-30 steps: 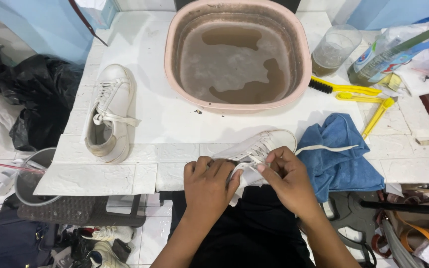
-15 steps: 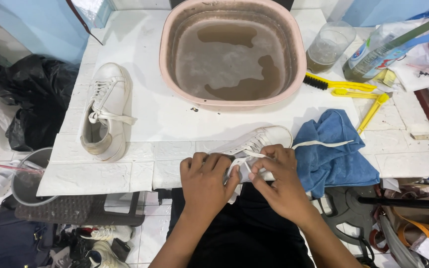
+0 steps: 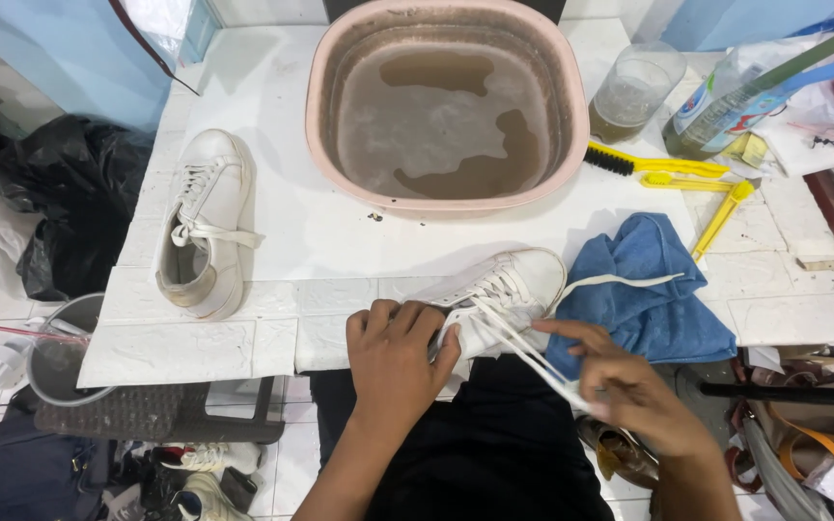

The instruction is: The person is carefully unlacing a white sneaker on a cluttered workbench.

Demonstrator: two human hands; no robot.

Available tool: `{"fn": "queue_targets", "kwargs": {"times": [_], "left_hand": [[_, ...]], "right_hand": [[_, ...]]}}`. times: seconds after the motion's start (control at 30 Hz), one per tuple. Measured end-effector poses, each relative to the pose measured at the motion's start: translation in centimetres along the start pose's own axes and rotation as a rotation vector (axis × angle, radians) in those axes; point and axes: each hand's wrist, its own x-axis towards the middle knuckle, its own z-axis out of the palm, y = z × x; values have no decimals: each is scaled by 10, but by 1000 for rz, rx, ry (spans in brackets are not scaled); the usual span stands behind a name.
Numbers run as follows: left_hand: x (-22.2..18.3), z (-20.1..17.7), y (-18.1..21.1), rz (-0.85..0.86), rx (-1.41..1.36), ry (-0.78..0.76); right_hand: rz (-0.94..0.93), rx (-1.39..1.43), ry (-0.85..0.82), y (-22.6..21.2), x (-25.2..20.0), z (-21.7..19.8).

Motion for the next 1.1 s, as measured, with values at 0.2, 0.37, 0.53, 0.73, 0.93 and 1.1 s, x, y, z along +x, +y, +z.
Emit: {"fn": "queue_targets", "kwargs": {"times": [0.2, 0.37, 0.53, 0.73, 0.93, 1.1], "left_hand": [[2, -12, 8, -23, -32, -77], [-3, -11, 18, -78, -45, -187], [-3, 0, 16, -102, -18, -196], [3, -5, 15, -100, -131, -168], [7, -6, 20, -115, -201, -59], [1, -5, 23, -134, -252, -57]], "right_hand": [[-60, -808, 411, -4, 27, 47], [-129, -964, 442, 7, 53, 62], [-127, -501, 169, -14, 46, 50], [98, -1, -362, -72, 26, 7], [-19, -659, 185, -22, 56, 13], [-13, -637, 94, -11, 74, 22]]}}
